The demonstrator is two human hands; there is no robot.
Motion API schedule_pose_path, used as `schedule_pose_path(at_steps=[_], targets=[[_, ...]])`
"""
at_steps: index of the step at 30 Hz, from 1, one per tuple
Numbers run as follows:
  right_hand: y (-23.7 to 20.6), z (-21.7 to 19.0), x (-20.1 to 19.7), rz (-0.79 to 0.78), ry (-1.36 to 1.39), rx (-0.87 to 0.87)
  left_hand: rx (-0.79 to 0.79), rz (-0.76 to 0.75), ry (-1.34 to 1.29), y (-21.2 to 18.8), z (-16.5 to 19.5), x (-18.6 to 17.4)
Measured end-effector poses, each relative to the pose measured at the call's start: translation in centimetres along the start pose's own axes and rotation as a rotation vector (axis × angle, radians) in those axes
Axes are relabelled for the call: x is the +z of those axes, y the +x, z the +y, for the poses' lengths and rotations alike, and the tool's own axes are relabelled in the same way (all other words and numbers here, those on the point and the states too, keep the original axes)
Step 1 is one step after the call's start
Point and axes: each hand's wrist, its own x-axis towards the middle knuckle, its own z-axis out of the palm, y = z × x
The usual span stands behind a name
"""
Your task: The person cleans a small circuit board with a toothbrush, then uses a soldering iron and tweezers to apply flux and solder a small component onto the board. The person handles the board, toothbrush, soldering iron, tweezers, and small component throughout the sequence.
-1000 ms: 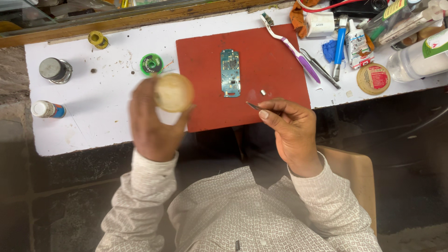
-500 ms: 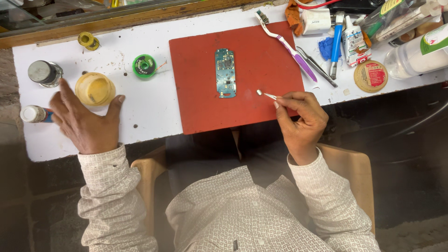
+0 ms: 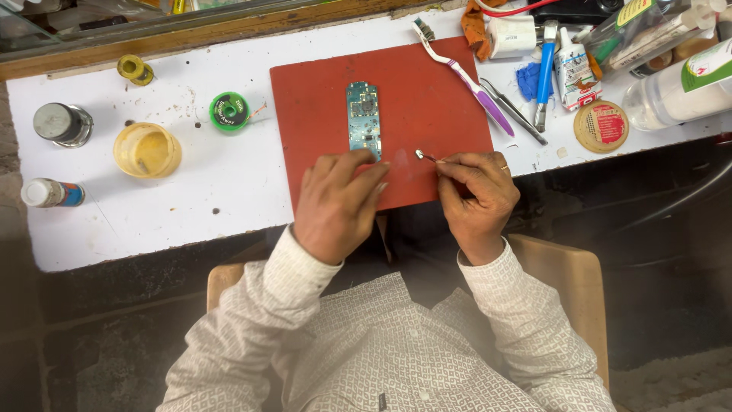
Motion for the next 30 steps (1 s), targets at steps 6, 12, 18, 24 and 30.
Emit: schedule_pose_path(at_steps=[6,12,18,24,30], targets=[[0.2,-0.1,0.2,0.003,-0.034,-0.014,0.041,-0.024,0.015,1.7,0.4,2.3],[0.1,0.1,0.2,-0.002,-0.035,-0.043,0.073,-0.087,0.075,1.8,-0.2,3.2],[0.1,0.4,0.1,-0.032,-0.073,-0.116,0.12,-0.108,0.144,1.6,-0.2,3.4],[0.1,0.1,-0.1,-0.052,-0.126,-0.1,0.147,-0.12,0.175,1.7,-0.2,3.3],[0.4,0.0,-0.3,-0.087,-0.116,-0.126,0.136,-0.126,0.173,1.7,-0.1,3.4]])
